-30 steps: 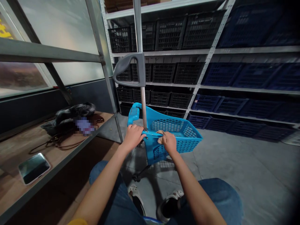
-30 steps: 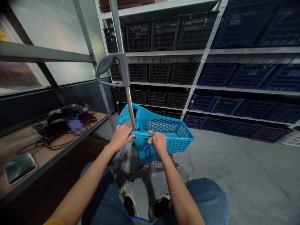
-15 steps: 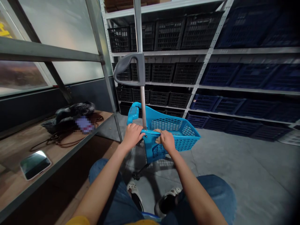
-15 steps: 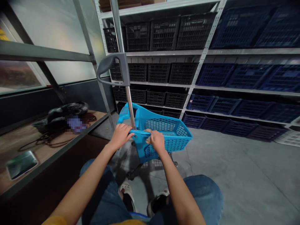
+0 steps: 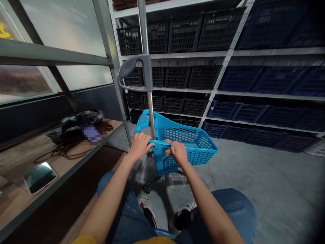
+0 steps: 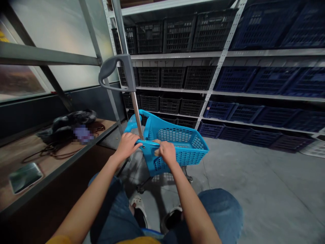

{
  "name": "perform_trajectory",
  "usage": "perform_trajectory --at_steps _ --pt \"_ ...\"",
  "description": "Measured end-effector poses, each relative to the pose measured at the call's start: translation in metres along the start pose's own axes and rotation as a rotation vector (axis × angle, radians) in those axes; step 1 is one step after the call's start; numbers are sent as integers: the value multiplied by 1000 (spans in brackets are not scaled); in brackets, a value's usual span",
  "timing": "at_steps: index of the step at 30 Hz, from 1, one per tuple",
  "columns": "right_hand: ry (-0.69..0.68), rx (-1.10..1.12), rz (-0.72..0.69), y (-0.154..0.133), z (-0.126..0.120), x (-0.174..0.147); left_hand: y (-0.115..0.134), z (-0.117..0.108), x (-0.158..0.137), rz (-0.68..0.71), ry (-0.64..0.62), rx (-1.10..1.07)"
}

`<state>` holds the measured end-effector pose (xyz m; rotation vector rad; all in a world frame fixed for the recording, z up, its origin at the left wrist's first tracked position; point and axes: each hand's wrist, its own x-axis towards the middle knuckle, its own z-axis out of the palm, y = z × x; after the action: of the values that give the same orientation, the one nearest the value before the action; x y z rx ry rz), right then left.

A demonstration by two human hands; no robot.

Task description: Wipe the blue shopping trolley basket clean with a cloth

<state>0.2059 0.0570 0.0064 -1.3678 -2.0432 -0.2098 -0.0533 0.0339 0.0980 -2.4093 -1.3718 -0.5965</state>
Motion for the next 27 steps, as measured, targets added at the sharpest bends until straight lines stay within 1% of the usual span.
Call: perform_trajectory --at_steps 2,3,4,6,8,10,11,12,13,14,16,17,19,21,23,24,25,26,27 --pt "4 -74 90 27 -3 -13 -1 -1 -1 -5 3 -3" --pt "13 -100 136 32 -5 -15 0 -1 -2 -11 7 1" --pt "21 -111 167 30 -6 -15 2 -2 -2 -19 13 9" --pt "26 -84 164 7 -5 -7 7 -3 -1 -32 21 29" --pt "23 -11 92 -30 -3 9 13 -4 -1 -39 20 37" --pt "60 40 64 -64 0 22 17 -5 -2 -39 12 29" --pt "77 58 46 -75 1 26 18 -6 -2 -34 8 20" --pt "83 68 17 -79 2 27 18 -6 -3 -29 7 10" --pt "77 70 -22 -77 2 25 18 -6 -3 -24 12 0" --pt "57 64 -60 -69 2 21 17 -6 -4 -21 22 -9" --pt "16 41 -77 -40 0 8 17 -4 -6 -29 53 -24" --pt "6 35 -46 -22 -2 0 17 -3 -7 -39 69 -31" --pt "41 68 93 13 -8 -12 18 -1 -8 -58 90 -48" --pt "163 168 298 34 -14 -13 21 1 -9 -72 94 -59" --pt "343 306 488 37 -20 -2 23 1 -9 -80 89 -57" --pt "425 374 546 31 -21 6 23 1 -9 -83 86 -53" --pt "486 427 569 22 -21 15 24 1 -9 -84 82 -48" --pt "516 459 551 11 -20 23 24 0 -9 -84 78 -44" --pt "507 467 491 -2 -18 29 24 0 -9 -83 75 -39"
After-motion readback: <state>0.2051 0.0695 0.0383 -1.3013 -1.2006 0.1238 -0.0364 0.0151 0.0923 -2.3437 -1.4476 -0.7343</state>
